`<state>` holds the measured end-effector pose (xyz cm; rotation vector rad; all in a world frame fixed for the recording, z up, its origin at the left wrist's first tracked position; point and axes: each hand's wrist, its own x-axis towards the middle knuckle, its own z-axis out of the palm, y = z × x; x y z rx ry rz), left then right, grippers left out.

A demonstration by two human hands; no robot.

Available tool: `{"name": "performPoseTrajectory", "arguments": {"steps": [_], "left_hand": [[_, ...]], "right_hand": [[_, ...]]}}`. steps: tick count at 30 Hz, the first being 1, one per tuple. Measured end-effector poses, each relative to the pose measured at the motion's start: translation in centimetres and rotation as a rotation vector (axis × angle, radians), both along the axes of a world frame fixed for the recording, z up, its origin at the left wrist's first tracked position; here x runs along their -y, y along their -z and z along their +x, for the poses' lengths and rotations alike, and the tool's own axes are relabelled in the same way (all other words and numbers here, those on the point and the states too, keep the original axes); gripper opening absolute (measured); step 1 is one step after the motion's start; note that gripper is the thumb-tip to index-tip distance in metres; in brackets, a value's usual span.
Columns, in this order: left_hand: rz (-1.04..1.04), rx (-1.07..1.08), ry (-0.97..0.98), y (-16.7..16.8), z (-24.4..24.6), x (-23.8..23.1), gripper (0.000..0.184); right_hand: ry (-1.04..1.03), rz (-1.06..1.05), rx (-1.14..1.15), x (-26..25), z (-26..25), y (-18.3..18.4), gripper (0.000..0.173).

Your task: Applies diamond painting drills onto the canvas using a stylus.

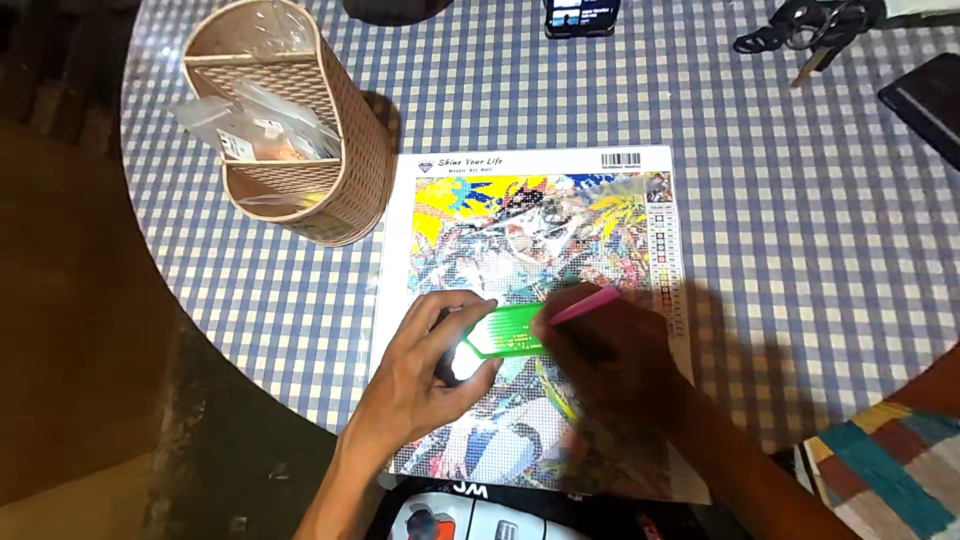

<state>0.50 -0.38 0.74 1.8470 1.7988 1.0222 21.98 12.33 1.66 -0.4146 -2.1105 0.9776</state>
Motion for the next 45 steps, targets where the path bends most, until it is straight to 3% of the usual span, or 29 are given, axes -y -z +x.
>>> {"name": "performPoseTrajectory", "arguments": {"steps": [18,30,35,39,45], "left_hand": [[-0.011,0.007,0.0,-0.1,0.1,0.0,0.048],[-0.007,0.035,0.007,-0.1,0.1,-0.1,0.045],[0.026,0.037,0.023,-0.2,0.2,-0.3,0.044],[0.051,0.061,0.052,0.0,0.0,-0.4,0.045],[0.009,0.044,0.041,-0.3,0.1,-0.3,0.048]], "right_hand": [[0.003,0.094,0.048,0.2,0.1,0.1,0.012],[0.002,-0.383,-0.101,-1.5,-0.3,-2.1,0.011],[-0.012,-0.314,-0.047,-2.7,-3.7,-4.0,0.011],[-0.073,-0.331,-0.064,-3.4,-8.8,-3.3,0.012],[-0.143,-0.28,0.092,-4.5,-13.5,-2.3,0.013]]}}
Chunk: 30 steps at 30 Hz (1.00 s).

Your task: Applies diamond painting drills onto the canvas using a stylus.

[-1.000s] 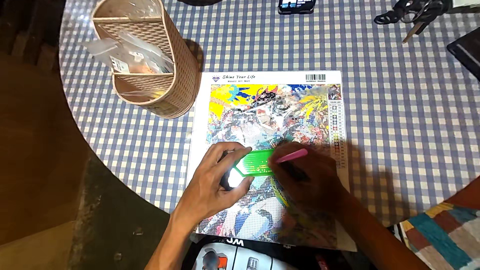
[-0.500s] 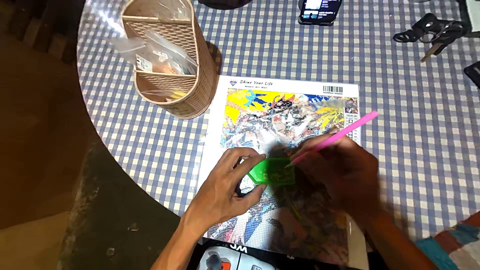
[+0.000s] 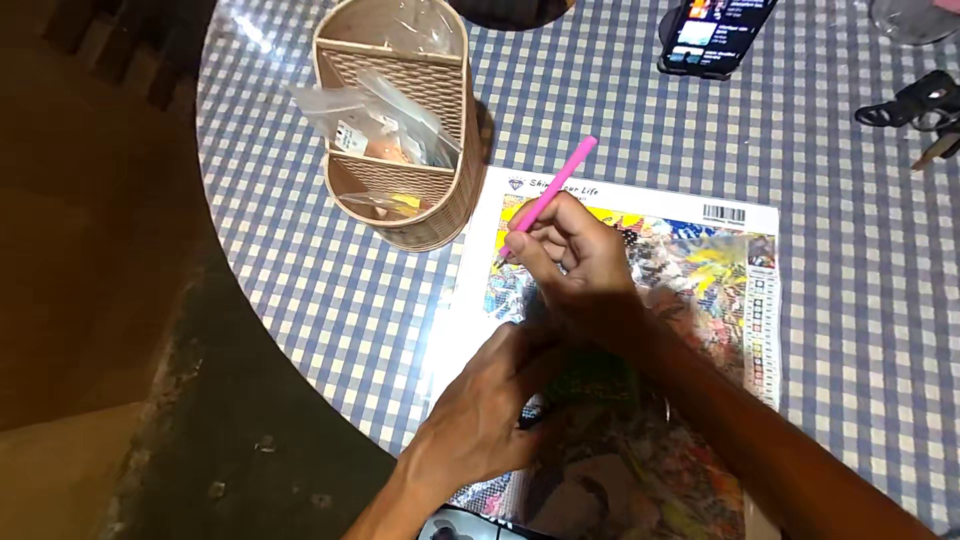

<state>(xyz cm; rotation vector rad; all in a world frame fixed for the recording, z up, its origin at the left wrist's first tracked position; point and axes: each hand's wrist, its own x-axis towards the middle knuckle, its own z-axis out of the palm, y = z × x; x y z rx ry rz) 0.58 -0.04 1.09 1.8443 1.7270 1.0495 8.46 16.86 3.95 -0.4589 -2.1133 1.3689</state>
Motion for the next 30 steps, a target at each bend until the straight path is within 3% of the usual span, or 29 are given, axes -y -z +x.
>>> {"name": "performPoseTrajectory", "arguments": {"steps": [30], "left_hand": [[0.016,0.009,0.031,-0.1,-0.1,-0.1,0.042]], "right_hand": [[-0.005,0.282,-0.033,-0.2,-1.0,1.9,0.013]]}}
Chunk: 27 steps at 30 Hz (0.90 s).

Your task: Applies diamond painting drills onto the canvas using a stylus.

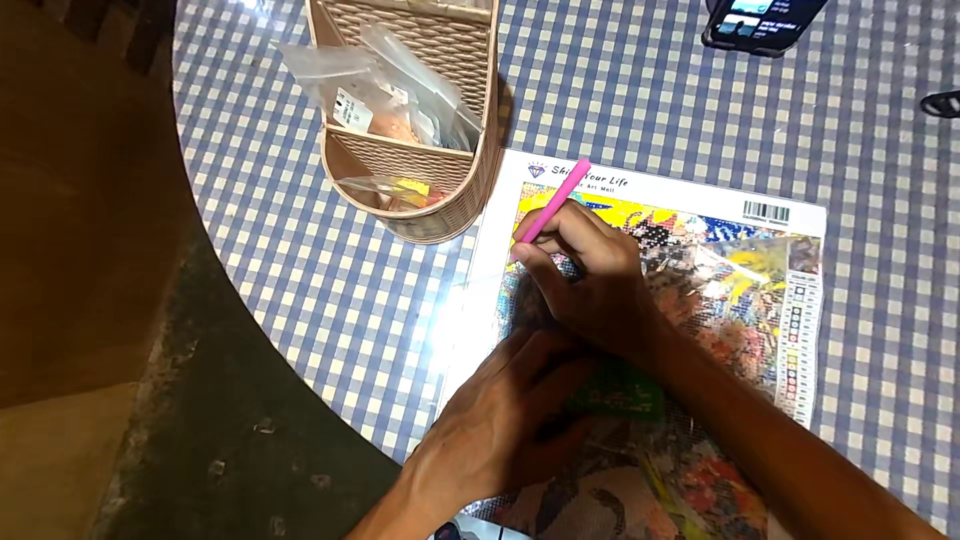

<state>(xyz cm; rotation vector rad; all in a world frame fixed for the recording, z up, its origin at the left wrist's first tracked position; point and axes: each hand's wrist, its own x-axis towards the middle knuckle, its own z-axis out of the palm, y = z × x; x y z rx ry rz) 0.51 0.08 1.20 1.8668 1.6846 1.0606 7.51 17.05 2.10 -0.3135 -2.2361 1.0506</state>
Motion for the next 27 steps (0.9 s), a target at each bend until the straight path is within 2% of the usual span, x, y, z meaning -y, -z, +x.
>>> {"name": "performPoseTrajectory", "arguments": {"steps": [14,16,18,20,25,27], "left_hand": [[0.005,-0.015,-0.005,0.0,0.0,0.0,0.042],[0.001,-0.007,-0.006,0.0,0.0,0.0,0.043],[-0.012,-0.014,-0.004,-0.1,0.0,0.0,0.044],[-0.018,-0.02,-0.006,-0.1,0.0,-0.1,0.044],[-0.023,-0.029,-0.015,0.1,0.0,0.0,0.046],[0.0,-0.025,-0.012,0.2,0.0,0.1,0.046]], "right_hand": [[0.023,0.176,0.028,0.2,0.0,-0.1,0.016],[0.02,0.015,0.034,0.1,0.1,-0.2,0.014],[0.018,-0.238,0.011,-0.2,0.2,-0.3,0.011],[0.007,-0.401,-0.112,-1.0,-0.1,-0.2,0.011],[-0.002,-0.579,-0.259,-1.7,0.2,-1.8,0.007],[0.018,-0.59,-0.274,-1.8,1.3,-2.6,0.006]]}}
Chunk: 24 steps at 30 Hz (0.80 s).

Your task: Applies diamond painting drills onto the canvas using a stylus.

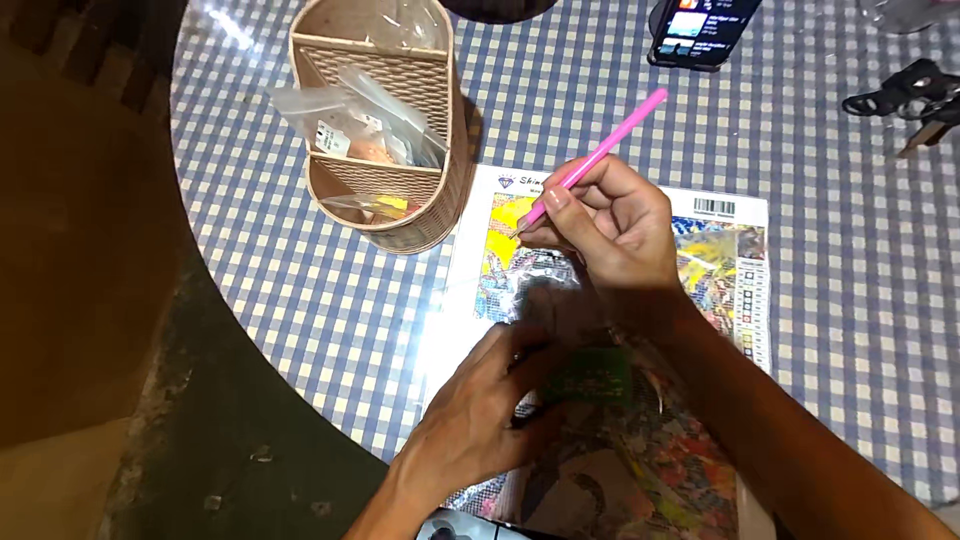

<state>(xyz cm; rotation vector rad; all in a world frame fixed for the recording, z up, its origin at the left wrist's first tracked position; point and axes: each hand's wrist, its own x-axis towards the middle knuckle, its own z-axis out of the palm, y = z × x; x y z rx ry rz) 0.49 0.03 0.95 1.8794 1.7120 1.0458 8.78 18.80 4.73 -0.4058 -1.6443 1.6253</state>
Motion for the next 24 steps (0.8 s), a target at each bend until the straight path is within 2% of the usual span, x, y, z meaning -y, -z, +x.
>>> {"name": "performPoseTrajectory", "arguments": {"steps": [5,8,11,19,24], "left_hand": [[0.05,0.017,0.009,0.4,-0.1,-0.1,0.044],[0.027,0.006,-0.01,0.2,0.1,0.0,0.044],[-0.006,0.006,-0.028,0.2,0.1,0.1,0.047],[-0.017,-0.02,-0.048,0.2,-0.1,0.3,0.048],[-0.019,-0.027,-0.055,0.2,0.0,0.4,0.049]], "right_hand": [[0.124,0.138,0.145,1.9,5.8,-0.9,0.012],[0.212,0.233,0.225,3.7,9.6,0.6,0.011],[0.216,0.27,0.216,5.1,12.2,2.3,0.013],[0.186,0.489,0.226,5.9,12.8,3.2,0.014],[0.143,0.552,0.255,6.2,13.0,3.0,0.015]]}}
